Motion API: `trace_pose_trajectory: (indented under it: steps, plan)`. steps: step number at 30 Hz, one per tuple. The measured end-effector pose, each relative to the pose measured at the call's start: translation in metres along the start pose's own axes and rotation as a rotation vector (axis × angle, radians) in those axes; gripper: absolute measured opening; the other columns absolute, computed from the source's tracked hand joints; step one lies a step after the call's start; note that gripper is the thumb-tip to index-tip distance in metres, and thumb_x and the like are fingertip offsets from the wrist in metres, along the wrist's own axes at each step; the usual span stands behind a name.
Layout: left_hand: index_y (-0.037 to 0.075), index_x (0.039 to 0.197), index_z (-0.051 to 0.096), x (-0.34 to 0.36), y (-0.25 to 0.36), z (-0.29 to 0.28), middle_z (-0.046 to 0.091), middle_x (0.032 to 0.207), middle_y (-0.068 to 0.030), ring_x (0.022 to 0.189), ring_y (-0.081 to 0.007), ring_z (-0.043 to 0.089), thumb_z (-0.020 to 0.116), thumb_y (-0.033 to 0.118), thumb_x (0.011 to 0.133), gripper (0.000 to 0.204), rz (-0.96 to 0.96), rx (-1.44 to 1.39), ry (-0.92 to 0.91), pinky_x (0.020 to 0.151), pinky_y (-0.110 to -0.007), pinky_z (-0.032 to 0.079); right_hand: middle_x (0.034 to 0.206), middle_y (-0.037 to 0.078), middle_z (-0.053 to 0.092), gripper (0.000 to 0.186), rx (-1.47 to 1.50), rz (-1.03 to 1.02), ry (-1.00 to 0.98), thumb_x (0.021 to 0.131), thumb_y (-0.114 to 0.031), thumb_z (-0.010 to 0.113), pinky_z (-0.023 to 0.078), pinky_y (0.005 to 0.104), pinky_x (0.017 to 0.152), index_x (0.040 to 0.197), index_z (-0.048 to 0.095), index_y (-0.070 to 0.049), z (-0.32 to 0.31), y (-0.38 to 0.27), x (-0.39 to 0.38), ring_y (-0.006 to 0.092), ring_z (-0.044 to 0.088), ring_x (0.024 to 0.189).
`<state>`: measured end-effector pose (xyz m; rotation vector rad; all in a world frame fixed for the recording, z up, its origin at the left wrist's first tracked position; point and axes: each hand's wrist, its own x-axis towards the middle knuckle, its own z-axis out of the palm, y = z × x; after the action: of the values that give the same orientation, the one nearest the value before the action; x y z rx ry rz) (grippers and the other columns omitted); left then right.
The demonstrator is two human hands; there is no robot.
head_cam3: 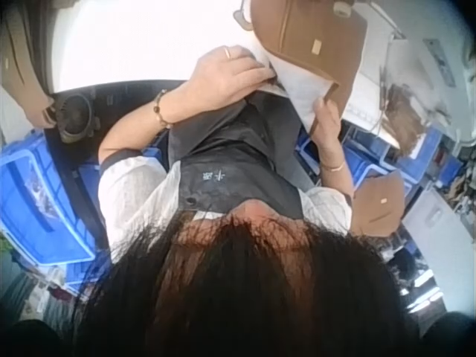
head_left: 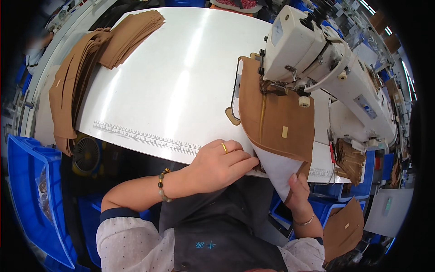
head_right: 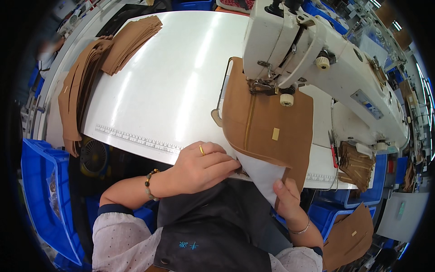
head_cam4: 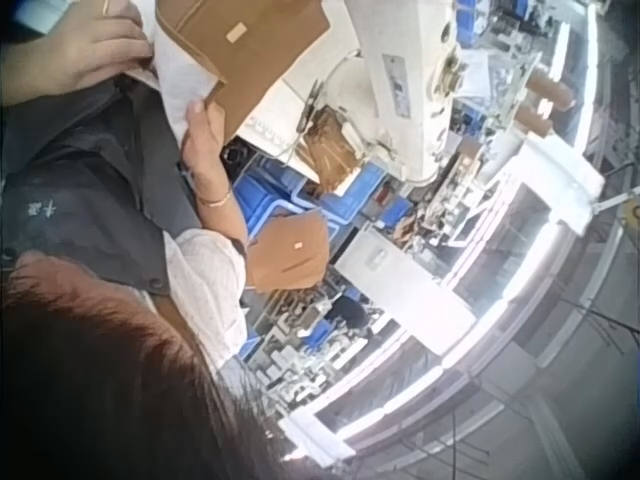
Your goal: The recorder is using an industrial sewing machine to stitch a zipper onto leather pieces for bag manufacturing.
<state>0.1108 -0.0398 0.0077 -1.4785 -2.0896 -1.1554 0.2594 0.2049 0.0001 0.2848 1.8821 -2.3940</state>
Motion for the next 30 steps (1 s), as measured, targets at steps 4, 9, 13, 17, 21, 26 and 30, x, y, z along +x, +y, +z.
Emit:
trace_pose_trajectory:
  steps: [4, 9, 13, 17, 21, 26, 30]
  plan:
    - [0.008, 0.100, 0.076, -0.005, 0.001, -0.001, 0.070, 0.097, -0.0009, 0.091, -0.0174, 0.068, 0.077, 0.013, 0.071, 0.030, 0.120, 0.140, -0.058, 0.069, -0.031, 0.053, 0.134, 0.015, 0.065, 0.048, 0.006, -0.095, -0.009, 0.109, -0.032, 0.048, 0.040, 0.0391, 0.113, 0.131, 0.062, 0.009, 0.016, -0.016, 0.005, 0.0243, 0.059, 0.127]
    - [0.004, 0.098, 0.076, -0.008, 0.005, 0.002, 0.069, 0.106, -0.0068, 0.100, -0.0226, 0.066, 0.072, 0.014, 0.070, 0.030, 0.166, 0.207, -0.095, 0.070, -0.031, 0.052, 0.150, 0.022, 0.056, 0.064, -0.583, -0.343, -0.087, 0.111, -0.045, 0.035, 0.030, 0.0483, 0.123, 0.138, 0.060, 0.007, -0.008, -0.036, 0.016, 0.0360, 0.052, 0.141]
    - [-0.002, 0.094, 0.074, -0.006, 0.026, 0.006, 0.069, 0.105, -0.0145, 0.106, -0.0295, 0.063, 0.065, 0.013, 0.072, 0.028, 0.184, 0.358, -0.218, 0.072, -0.031, 0.049, 0.139, 0.020, 0.062, 0.049, -0.295, -0.296, 0.254, 0.109, -0.028, 0.044, 0.044, 0.0397, 0.109, 0.141, 0.056, 0.007, -0.056, -0.057, 0.040, 0.0289, 0.061, 0.128]
    - [-0.006, 0.087, 0.073, 0.003, 0.046, 0.015, 0.073, 0.098, -0.0214, 0.103, -0.0327, 0.067, 0.064, 0.015, 0.076, 0.025, 0.191, 0.638, -0.294, 0.070, -0.031, 0.050, 0.124, 0.016, 0.069, 0.039, 0.109, -0.057, 0.148, 0.106, -0.014, 0.051, 0.059, 0.0291, 0.089, 0.139, 0.056, 0.006, -0.085, -0.068, 0.044, 0.0193, 0.068, 0.113]
    - [-0.003, 0.082, 0.071, 0.009, 0.052, 0.020, 0.076, 0.096, -0.0237, 0.095, -0.0326, 0.071, 0.063, 0.016, 0.083, 0.020, 0.182, 0.733, -0.308, 0.068, -0.029, 0.050, 0.110, 0.013, 0.075, 0.035, 0.173, 0.131, 0.272, 0.099, -0.013, 0.060, 0.061, 0.0337, 0.084, 0.130, 0.063, 0.004, -0.075, -0.041, 0.028, 0.0238, 0.072, 0.102]
    - [0.002, 0.077, 0.064, 0.010, 0.052, 0.022, 0.076, 0.103, -0.0266, 0.100, -0.0312, 0.073, 0.061, 0.015, 0.086, 0.017, 0.083, 0.736, -0.272, 0.068, -0.029, 0.050, 0.110, 0.013, 0.075, 0.036, 0.018, 0.062, 0.217, 0.098, -0.013, 0.061, 0.061, 0.0346, 0.084, 0.130, 0.063, 0.004, -0.060, -0.016, 0.025, 0.0245, 0.072, 0.101]
    - [0.004, 0.075, 0.060, 0.009, 0.052, 0.022, 0.076, 0.106, -0.0276, 0.102, -0.0310, 0.074, 0.060, 0.015, 0.088, 0.017, 0.045, 0.716, -0.260, 0.069, -0.029, 0.050, 0.110, 0.013, 0.075, 0.036, -0.057, 0.041, 0.192, 0.098, -0.014, 0.062, 0.061, 0.0352, 0.084, 0.129, 0.063, 0.004, -0.058, -0.020, 0.026, 0.0251, 0.072, 0.101]
